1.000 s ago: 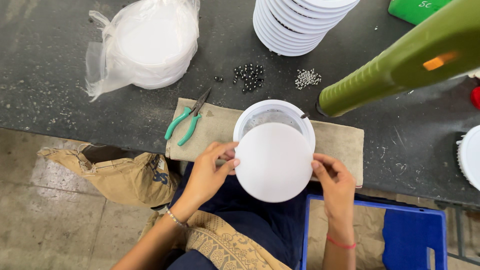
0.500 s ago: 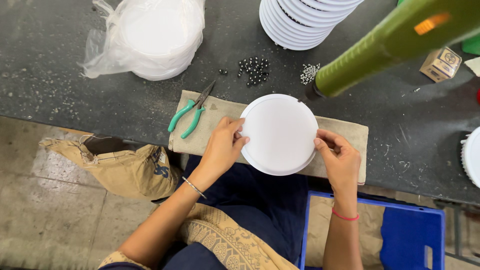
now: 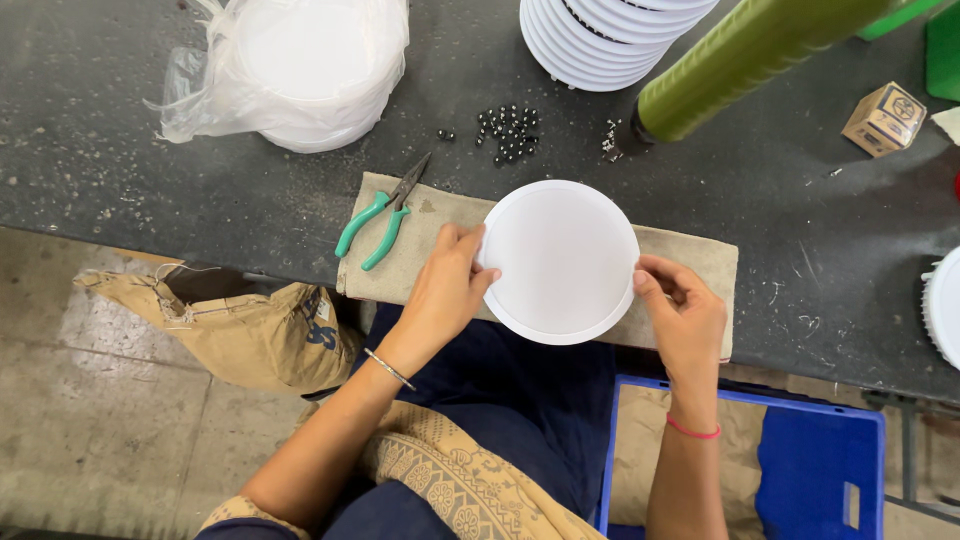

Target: The person uses a green electric screwdriver to drive screws into white circular plastic light fixture components. They repeatedly pick up components, align them, insert screws, and tighten them before placing the finished units aside. The person also handles a plastic bag containing additional components.

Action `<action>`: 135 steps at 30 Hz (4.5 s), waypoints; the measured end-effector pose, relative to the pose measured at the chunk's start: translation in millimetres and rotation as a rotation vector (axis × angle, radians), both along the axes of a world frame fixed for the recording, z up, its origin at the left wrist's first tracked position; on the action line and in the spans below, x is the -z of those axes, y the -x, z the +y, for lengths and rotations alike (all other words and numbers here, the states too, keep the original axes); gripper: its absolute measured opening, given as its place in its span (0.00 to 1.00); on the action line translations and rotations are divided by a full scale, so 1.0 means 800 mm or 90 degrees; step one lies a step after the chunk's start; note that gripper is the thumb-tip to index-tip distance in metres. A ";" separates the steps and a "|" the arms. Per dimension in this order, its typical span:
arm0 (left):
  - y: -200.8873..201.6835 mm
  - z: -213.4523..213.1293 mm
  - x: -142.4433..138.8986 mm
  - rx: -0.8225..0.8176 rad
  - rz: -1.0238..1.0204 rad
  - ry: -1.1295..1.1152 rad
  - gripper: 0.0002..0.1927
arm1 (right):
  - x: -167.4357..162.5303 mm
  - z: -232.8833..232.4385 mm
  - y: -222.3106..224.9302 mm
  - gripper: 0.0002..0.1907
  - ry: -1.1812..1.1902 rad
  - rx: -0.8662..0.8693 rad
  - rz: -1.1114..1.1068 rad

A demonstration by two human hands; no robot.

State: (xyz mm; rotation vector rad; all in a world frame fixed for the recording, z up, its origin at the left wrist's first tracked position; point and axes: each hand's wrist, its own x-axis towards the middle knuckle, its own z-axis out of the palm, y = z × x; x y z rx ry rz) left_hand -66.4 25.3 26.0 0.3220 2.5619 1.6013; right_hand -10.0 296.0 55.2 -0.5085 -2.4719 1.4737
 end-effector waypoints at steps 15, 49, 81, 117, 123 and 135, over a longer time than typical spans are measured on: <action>0.073 -0.001 0.044 -0.056 0.148 -0.080 0.20 | 0.044 0.028 -0.050 0.18 0.233 0.014 -0.072; 0.024 -0.112 0.018 0.071 0.085 -0.021 0.27 | -0.011 -0.104 -0.043 0.36 0.270 -0.183 0.049; -0.031 -0.060 -0.078 0.242 0.335 -0.164 0.14 | -0.029 -0.113 -0.047 0.24 -0.040 -0.294 0.307; -0.034 -0.070 -0.071 0.230 0.337 -0.188 0.14 | -0.029 -0.125 -0.049 0.24 -0.058 -0.298 0.306; -0.034 -0.072 -0.070 0.235 0.338 -0.185 0.14 | -0.030 -0.126 -0.048 0.24 -0.061 -0.302 0.311; -0.035 -0.071 -0.072 0.222 0.339 -0.180 0.13 | -0.031 -0.126 -0.047 0.23 -0.059 -0.301 0.308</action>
